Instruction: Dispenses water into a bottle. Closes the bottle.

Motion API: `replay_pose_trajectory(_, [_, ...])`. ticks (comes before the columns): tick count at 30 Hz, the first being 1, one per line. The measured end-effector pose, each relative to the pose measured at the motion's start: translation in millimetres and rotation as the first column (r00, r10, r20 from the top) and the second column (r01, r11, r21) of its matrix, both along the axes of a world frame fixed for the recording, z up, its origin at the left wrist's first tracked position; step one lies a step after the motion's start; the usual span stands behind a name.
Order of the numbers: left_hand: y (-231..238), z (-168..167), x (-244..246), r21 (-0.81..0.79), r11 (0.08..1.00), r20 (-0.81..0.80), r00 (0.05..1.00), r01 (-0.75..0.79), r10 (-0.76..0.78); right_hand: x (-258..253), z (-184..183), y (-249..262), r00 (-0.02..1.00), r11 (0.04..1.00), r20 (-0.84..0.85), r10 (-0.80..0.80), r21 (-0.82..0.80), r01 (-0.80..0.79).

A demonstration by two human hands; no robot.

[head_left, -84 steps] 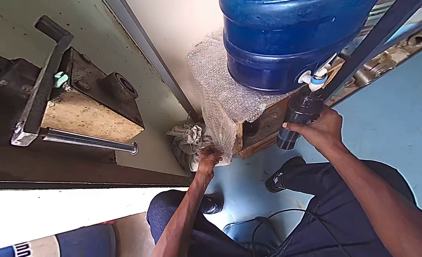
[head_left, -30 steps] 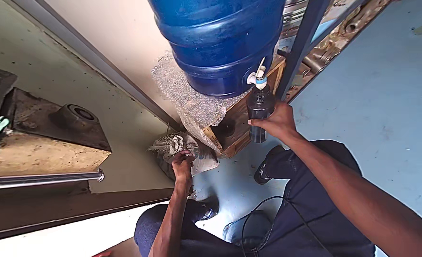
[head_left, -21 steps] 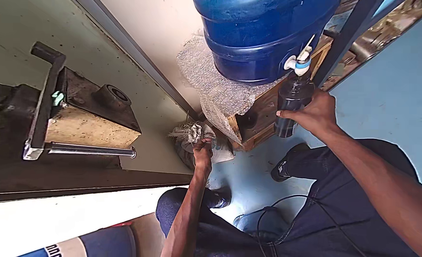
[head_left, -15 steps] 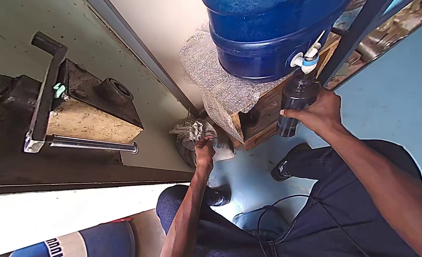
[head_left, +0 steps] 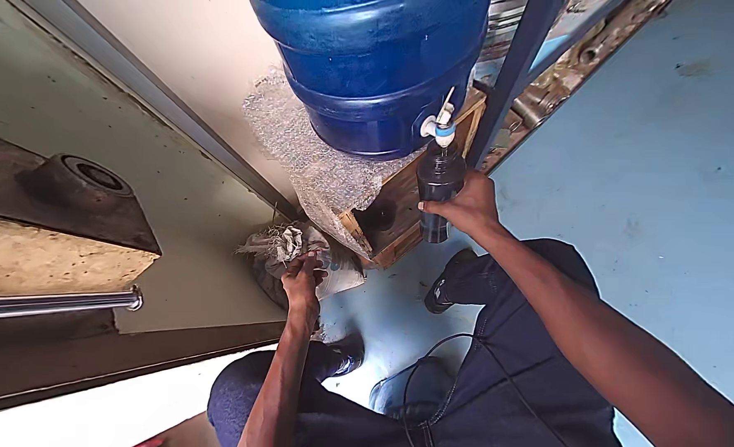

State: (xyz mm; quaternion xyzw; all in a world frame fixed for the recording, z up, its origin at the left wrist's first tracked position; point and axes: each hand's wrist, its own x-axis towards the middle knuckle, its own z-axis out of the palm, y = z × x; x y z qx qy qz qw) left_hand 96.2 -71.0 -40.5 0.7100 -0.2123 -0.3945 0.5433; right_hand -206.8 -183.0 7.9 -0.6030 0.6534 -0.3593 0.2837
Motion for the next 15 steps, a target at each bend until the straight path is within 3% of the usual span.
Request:
replay_pose_trajectory(4, [-0.1, 0.1, -0.5, 0.108, 0.993, 0.097, 0.994, 0.036, -0.047, -2.2, -4.7, -1.9, 1.0, 1.0, -0.01, 0.013, -0.025, -0.013])
replay_pose_trajectory(15, [4.7, -9.5, 3.9, 0.156, 0.981, 0.16, 0.977, 0.119, -0.144, -2.1, -4.7, -2.5, 1.0, 1.0, -0.02, 0.004, 0.02, -0.003])
